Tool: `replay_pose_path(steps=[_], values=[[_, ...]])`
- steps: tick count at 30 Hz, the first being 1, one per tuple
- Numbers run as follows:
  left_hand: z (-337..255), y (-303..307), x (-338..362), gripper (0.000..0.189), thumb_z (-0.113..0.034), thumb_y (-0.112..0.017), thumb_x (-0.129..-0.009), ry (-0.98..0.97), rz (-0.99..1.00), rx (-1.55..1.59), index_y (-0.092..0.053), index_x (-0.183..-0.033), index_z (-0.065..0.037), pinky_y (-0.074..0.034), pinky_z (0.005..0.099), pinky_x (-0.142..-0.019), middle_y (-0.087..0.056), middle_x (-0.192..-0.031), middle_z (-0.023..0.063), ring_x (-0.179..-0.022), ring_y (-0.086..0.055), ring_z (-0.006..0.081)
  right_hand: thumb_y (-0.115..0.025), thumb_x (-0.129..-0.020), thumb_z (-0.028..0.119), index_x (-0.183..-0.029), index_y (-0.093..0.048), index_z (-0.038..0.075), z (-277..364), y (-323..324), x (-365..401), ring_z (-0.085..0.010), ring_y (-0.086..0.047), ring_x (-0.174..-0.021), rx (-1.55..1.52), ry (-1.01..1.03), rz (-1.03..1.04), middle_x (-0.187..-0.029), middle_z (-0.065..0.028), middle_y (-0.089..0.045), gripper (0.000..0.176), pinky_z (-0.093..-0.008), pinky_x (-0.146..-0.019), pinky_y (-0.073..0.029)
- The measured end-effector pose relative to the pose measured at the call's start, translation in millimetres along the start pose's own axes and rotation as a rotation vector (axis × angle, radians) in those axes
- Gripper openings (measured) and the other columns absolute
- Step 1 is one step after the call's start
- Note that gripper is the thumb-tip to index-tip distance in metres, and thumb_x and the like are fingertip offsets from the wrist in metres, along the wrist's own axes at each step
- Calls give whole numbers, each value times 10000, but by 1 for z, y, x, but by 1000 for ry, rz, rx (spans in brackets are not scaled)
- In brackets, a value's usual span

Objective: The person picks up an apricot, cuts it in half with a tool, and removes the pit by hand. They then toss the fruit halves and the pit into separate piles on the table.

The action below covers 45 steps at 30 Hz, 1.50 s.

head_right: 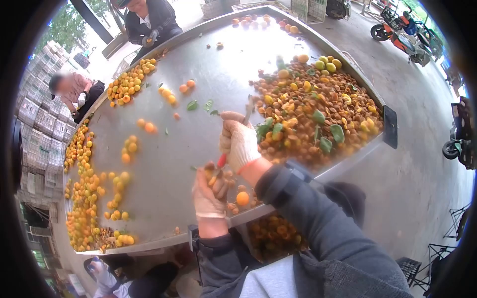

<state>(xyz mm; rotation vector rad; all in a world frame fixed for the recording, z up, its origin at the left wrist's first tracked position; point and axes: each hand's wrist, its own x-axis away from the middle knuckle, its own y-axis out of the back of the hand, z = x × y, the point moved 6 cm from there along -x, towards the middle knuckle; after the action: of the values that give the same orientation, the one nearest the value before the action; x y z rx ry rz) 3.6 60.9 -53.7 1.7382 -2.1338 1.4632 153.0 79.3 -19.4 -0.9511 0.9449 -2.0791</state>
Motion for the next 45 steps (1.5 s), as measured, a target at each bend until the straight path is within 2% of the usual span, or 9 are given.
replay_pose_path(steps=[5, 7, 9, 10, 13, 22, 35, 37, 45], values=[[6, -6, 2, 279, -291, -455, -1003, -13, -271, -152, -581, -1038, -44, -443, 235, -545, -581, -791, 55, -657, -561, 125, -501, -893, -11, -993, -622, 43, 14, -15, 27, -83, -360, -399, 204, 202, -27, -590, 13, -453, 166, -240, -349, -278], [-8, -18, 3, 271, -275, -445, -1001, -581, -114, -680, -584, -1019, -43, -460, 258, -558, -584, -862, 64, -692, -580, 154, -524, -863, -31, -995, -628, 26, 15, -25, 50, -81, -401, -413, 303, 278, 28, -615, -8, -511, 178, -239, -361, -305], [-9, -17, 4, 273, -283, -444, -1003, -623, -130, -687, -578, -1023, -46, -471, 266, -570, -580, -869, 61, -700, -583, 159, -526, -852, -32, -991, -629, 20, 18, -44, 68, -74, -409, -419, 554, 556, 251, -622, -19, -529, 181, -230, -373, -310], [-14, -20, 8, 276, -291, -443, -1005, -671, -151, -688, -573, -1027, -48, -483, 275, -581, -575, -875, 57, -708, -586, 165, -532, -872, -10, -1000, -633, 43, 15, -38, 61, -77, -385, -412, 395, 418, 137, -603, -5, -494, 172, -236, -370, -297], [-5, -13, 7, 288, -356, -492, -961, -326, -296, -72, -596, -999, -91, -361, 203, -437, -525, -666, 18, -530, -482, 93, -521, -891, 0, -1001, -636, 71, 8, -16, 36, -84, -354, -405, 31, 200, -104, -582, 11, -440, 175, -242, -364, -281], [14, -4, -8, 326, -441, -461, -978, 21, -259, 90, -571, -1015, -137, -249, 204, -357, -467, -597, -26, -371, -290, 75, -472, -907, -31, -981, -615, 113, -26, 25, 4, -67, -254, -396, -349, 0, -220, -556, 33, -345, 216, -224, -360, -203], [-7, -8, 0, 396, -414, -464, -986, -280, -193, -284, -595, -1058, -48, -404, 178, -438, -585, -819, 49, -630, -560, 94, -531, -882, -10, -1000, -648, 64, 21, -34, 56, -72, -350, -399, 219, 365, 112, -566, 20, -436, 182, -240, -359, -258], [-17, -14, 0, 381, -384, -450, -989, -595, -154, -445, -603, -1053, -41, -409, 190, -439, -587, -822, 61, -630, -565, 108, -522, -892, -4, -1006, -644, 65, 17, -39, 58, -72, -358, -387, 296, 354, 159, -552, 15, -439, 181, -246, -352, -266], [-11, -11, 6, 363, -398, -440, -993, -159, -213, -63, -586, -1106, -86, -300, 194, -378, -460, -630, -24, -416, -371, 67, -494, -914, -3, -1068, -616, 108, -11, 3, 12, -80, -261, -401, -172, 79, -101, -577, 30, -341, 226, -237, -361, -223]])
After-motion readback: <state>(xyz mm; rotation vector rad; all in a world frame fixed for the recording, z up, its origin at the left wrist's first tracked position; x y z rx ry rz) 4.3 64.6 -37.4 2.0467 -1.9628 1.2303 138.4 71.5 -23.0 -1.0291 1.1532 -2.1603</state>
